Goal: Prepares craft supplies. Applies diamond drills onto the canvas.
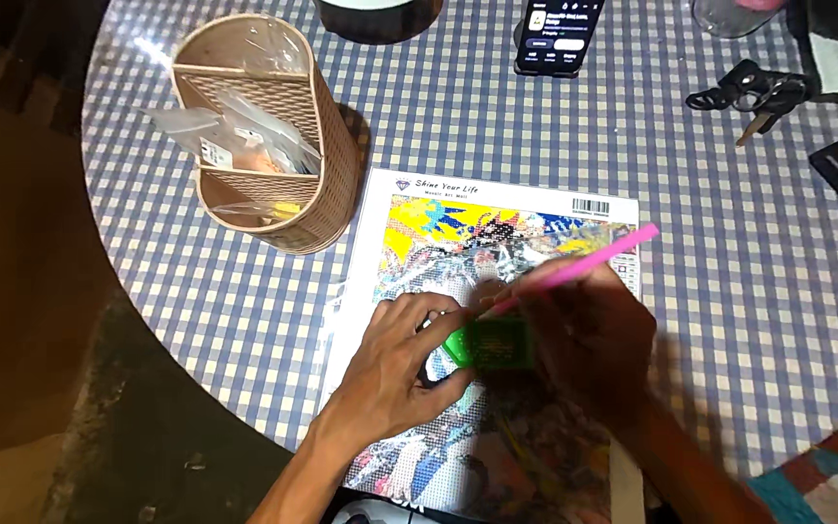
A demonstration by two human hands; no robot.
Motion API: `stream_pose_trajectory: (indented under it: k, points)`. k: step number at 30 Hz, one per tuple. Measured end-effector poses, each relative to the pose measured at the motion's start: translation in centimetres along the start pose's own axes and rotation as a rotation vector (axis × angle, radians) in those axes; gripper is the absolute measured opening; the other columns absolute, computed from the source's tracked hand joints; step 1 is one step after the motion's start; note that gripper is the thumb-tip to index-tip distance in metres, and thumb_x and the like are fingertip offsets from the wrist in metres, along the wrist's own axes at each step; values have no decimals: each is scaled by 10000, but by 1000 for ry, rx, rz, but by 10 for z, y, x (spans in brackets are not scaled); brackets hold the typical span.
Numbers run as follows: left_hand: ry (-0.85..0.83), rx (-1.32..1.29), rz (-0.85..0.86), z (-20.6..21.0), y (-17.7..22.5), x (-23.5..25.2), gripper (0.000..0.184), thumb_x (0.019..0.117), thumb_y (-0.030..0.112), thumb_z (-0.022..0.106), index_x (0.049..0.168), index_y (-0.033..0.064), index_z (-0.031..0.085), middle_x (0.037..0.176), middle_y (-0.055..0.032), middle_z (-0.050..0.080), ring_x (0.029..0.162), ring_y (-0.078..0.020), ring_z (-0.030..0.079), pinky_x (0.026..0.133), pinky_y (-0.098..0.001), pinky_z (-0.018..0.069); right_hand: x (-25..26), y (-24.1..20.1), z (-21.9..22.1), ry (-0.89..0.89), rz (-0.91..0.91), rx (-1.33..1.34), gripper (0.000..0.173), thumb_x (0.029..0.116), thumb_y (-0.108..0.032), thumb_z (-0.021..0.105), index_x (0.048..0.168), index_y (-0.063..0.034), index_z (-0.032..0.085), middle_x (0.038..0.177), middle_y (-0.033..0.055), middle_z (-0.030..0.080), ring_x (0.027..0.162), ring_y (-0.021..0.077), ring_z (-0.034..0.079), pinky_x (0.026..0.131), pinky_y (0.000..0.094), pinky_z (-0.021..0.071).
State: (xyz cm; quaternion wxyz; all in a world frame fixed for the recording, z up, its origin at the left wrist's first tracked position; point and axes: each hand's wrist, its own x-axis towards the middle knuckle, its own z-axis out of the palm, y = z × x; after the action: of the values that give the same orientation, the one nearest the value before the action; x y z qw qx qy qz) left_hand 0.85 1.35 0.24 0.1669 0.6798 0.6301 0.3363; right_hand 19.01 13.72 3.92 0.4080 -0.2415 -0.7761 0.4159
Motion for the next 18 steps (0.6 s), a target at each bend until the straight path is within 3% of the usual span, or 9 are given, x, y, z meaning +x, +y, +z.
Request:
stream_pose_trajectory:
  k: [4,7,13,16,18]
  points:
    - [1,-4,11,0,-1,0,455,916,490,666,1285,227,705,1243,3,672,1071,-118,595,903,-361,433,36,8,25,-14,57,9,112,1012,-131,636,1055,-32,604,818,-8,715,662,43,680,548,203,571]
    - [-7,-12,22,-1,0,1,466,933,515,651,1289,218,698,1227,-20,671,1063,-135,593,904,-363,430,56,14,45,-75,137,18,121,1025,-173,639,1069,-67,598,783,-6,699,620,55,668,516,205,552]
    - [-6,-26,-14,-1,2,-1,462,931,520,648,1289,235,707,1229,-26,673,1081,-140,592,914,-351,438,71,18,65,-200,131,10,122,1028,-176,639,1056,-79,572,737,-4,671,544,51,624,448,193,511]
    - [-4,-63,-5,-1,0,-1,446,936,495,667,1292,229,709,1241,-27,672,1091,-138,590,912,-344,445,74,21,71,-204,117,-34,118,1028,-182,640,1047,-83,578,730,-11,656,543,40,610,454,188,504]
    - [1,-69,12,0,-1,0,437,932,479,674,1277,214,711,1238,-34,679,1111,-148,600,916,-352,457,76,25,74,-187,81,-91,139,1030,-207,640,1057,-79,592,774,-17,683,627,23,657,537,179,544]
